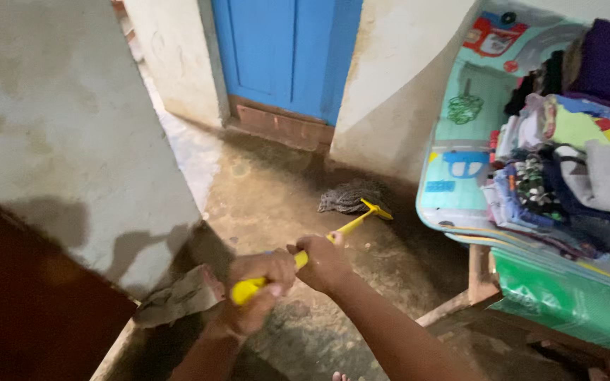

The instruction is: The person mops the floor using a yellow-handled squeegee mop, pulling and pushing it across the wet concrete surface to move water along a narrow corridor and around a small room with laundry items and a wooden chair.

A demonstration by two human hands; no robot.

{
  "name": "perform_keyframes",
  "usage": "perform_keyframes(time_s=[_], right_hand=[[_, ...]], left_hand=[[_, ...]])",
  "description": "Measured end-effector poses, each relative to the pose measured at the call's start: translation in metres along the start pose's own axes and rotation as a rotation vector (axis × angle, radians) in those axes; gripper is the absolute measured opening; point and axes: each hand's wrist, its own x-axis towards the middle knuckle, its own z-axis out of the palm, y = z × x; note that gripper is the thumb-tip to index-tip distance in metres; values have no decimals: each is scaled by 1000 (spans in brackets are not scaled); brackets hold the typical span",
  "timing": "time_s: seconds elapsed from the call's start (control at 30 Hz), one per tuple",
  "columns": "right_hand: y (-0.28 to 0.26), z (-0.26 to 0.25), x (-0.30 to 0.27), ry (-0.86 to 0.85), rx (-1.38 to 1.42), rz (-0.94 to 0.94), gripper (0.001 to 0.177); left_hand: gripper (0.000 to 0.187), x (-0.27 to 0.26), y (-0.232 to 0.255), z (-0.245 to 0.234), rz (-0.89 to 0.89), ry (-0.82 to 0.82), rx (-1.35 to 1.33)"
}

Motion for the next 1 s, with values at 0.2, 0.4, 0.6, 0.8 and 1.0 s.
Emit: perform_keyframes(time_s=[0.2,0.4,0.6,0.8,1.0], right_hand=[[53,0,-3,-18,-134,90,37],[23,-18,1,-51,-132,61,32],[-5,-37,-4,28,43,103,30],[91,12,-15,100,-10,57,13],[104,48,1,332,67,35,15]], left_hand=[[27,-15,-48,44,18,-124,123],[26,4,-17,10,-8,-144,194],[30,27,-20,-4,84,-80,-56],[20,-1,-69,55,72,-150,97],[15,-5,-69,43,-28,-239,148]])
